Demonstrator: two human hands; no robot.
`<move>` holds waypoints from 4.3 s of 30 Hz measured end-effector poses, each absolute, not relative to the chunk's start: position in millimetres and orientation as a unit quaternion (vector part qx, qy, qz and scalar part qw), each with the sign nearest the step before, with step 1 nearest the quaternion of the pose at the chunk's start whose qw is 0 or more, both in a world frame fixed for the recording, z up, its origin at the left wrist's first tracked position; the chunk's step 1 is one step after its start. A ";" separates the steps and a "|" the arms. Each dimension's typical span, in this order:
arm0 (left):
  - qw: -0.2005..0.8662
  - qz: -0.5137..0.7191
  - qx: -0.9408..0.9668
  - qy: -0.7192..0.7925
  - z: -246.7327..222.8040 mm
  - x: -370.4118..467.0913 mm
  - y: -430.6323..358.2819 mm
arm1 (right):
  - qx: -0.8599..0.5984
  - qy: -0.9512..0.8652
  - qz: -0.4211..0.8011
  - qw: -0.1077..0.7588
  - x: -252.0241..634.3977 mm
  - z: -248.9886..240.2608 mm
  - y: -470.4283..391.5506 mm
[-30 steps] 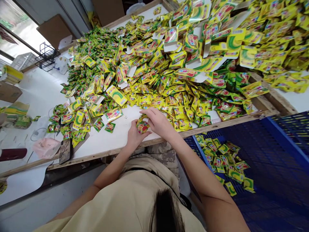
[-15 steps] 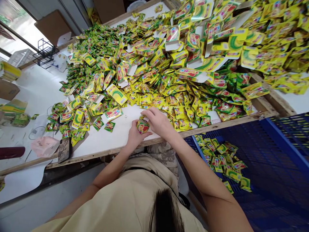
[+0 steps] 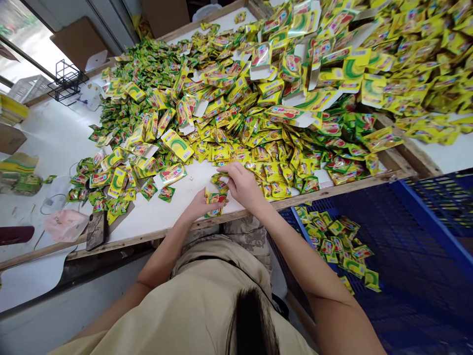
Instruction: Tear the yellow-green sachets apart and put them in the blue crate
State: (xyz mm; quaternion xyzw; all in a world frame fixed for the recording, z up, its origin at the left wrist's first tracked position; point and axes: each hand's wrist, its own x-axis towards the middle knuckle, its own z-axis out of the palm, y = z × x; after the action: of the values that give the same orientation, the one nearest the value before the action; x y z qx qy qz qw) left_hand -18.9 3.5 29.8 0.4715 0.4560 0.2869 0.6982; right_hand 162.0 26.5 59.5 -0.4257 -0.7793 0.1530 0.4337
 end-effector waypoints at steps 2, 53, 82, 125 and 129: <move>0.734 0.276 0.447 0.431 30.7 -17.7 2.8 | -0.432 -0.773 0.137 0.444 161.0 58.2 26.2; 0.719 0.250 0.460 0.457 19.5 -12.3 3.8 | -0.400 -0.817 0.279 0.308 162.5 69.6 43.4; 0.819 0.269 0.286 0.418 22.4 -8.3 11.5 | -0.414 -0.806 0.237 0.350 136.2 37.0 57.4; 0.809 0.241 0.311 0.438 26.1 -12.3 13.7 | -0.344 -0.876 0.322 0.105 152.5 78.0 76.5; 0.809 0.246 0.303 0.439 22.1 -14.3 13.7 | -0.379 -0.875 0.294 0.063 148.9 80.4 70.2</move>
State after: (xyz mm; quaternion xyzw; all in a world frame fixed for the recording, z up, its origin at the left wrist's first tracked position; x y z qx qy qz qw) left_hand -14.3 13.7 22.1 0.3033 0.4393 0.2455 0.8092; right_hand 148.9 70.2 80.4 -0.3793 -0.8750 0.2942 0.0634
